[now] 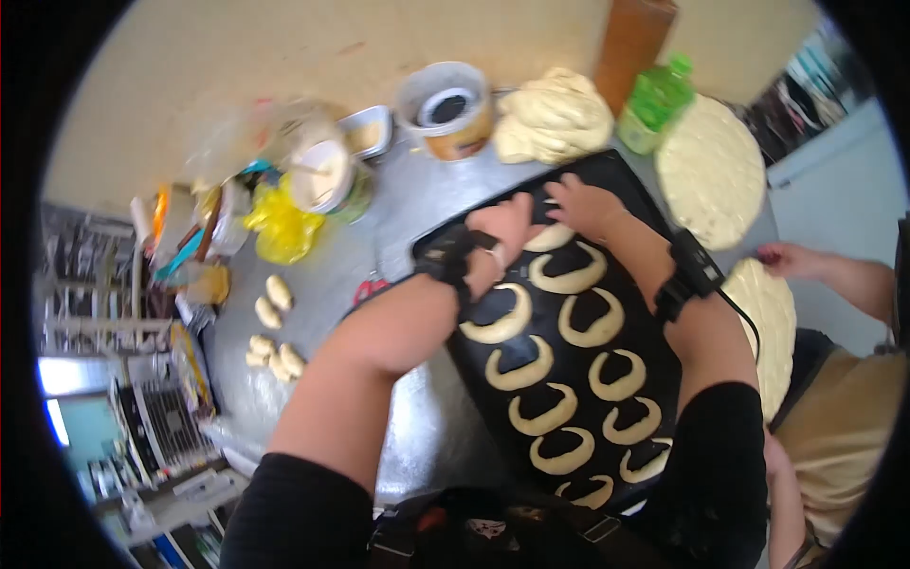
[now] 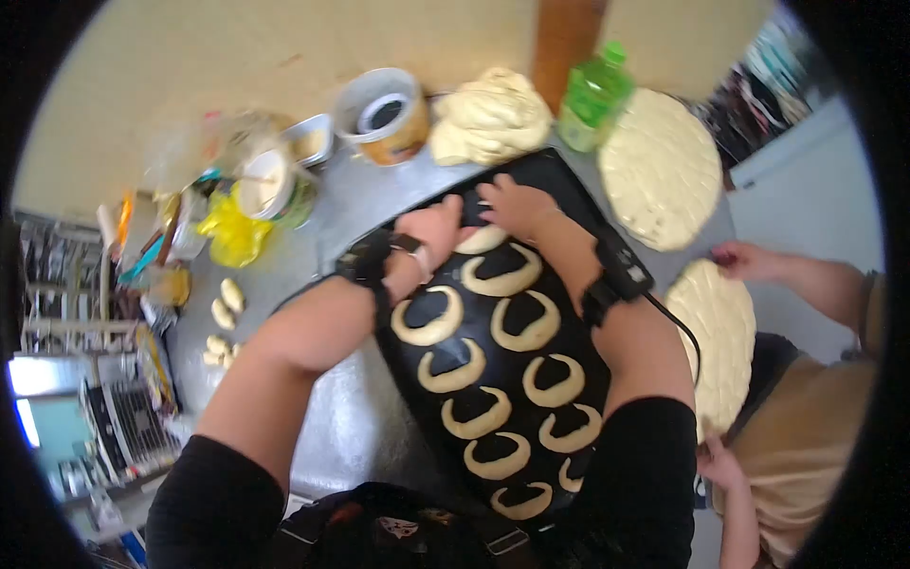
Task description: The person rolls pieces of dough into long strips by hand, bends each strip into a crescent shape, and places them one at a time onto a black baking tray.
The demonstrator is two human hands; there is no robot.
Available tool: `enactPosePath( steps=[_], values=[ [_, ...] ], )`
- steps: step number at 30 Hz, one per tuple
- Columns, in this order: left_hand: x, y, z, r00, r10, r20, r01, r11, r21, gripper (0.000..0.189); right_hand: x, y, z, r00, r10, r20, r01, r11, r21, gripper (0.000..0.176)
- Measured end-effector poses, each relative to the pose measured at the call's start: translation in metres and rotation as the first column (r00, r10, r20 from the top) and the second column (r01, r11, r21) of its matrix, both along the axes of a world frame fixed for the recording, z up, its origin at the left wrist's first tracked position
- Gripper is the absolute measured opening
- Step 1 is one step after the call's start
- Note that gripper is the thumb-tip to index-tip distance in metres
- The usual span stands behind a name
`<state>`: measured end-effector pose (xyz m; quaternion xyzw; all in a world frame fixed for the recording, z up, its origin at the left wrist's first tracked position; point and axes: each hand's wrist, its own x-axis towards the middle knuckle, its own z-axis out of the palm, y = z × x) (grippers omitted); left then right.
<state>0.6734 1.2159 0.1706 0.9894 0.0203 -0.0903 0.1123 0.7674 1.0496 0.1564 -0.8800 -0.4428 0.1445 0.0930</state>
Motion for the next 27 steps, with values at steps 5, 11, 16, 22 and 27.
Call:
enactPosePath(
  steps=[5, 11, 16, 22, 27],
  values=[
    [-0.051, 0.017, 0.004, 0.953, 0.292, 0.084, -0.251, 0.912, -0.326, 0.029, -0.025, -0.009, 0.006, 0.980, -0.199, 0.020, 0.187, 0.948, 0.256, 0.032],
    [-0.140, 0.213, 0.016, 0.678, 0.675, 0.291, -0.554, 0.729, -0.401, 0.025, -0.047, -0.033, -0.028, 0.708, -0.673, -0.216, 0.699, 0.622, 0.354, 0.040],
    [-0.207, 0.354, -0.029, 0.533, 0.653, 0.538, -0.645, 0.725, -0.241, 0.025, -0.031, -0.012, -0.029, 0.591, -0.777, -0.218, 0.801, 0.533, 0.274, 0.046],
    [-0.208, 0.203, 0.007, 0.877, 0.449, 0.171, -0.231, 0.706, -0.669, 0.027, -0.032, 0.023, 0.017, 0.738, -0.618, -0.271, 0.673, 0.698, 0.242, 0.048],
    [-0.103, 0.089, 0.026, 0.970, 0.244, -0.010, -0.191, 0.731, -0.656, 0.037, -0.010, 0.008, -0.011, 0.767, -0.488, -0.416, 0.616, 0.741, 0.268, 0.049]
  ],
)
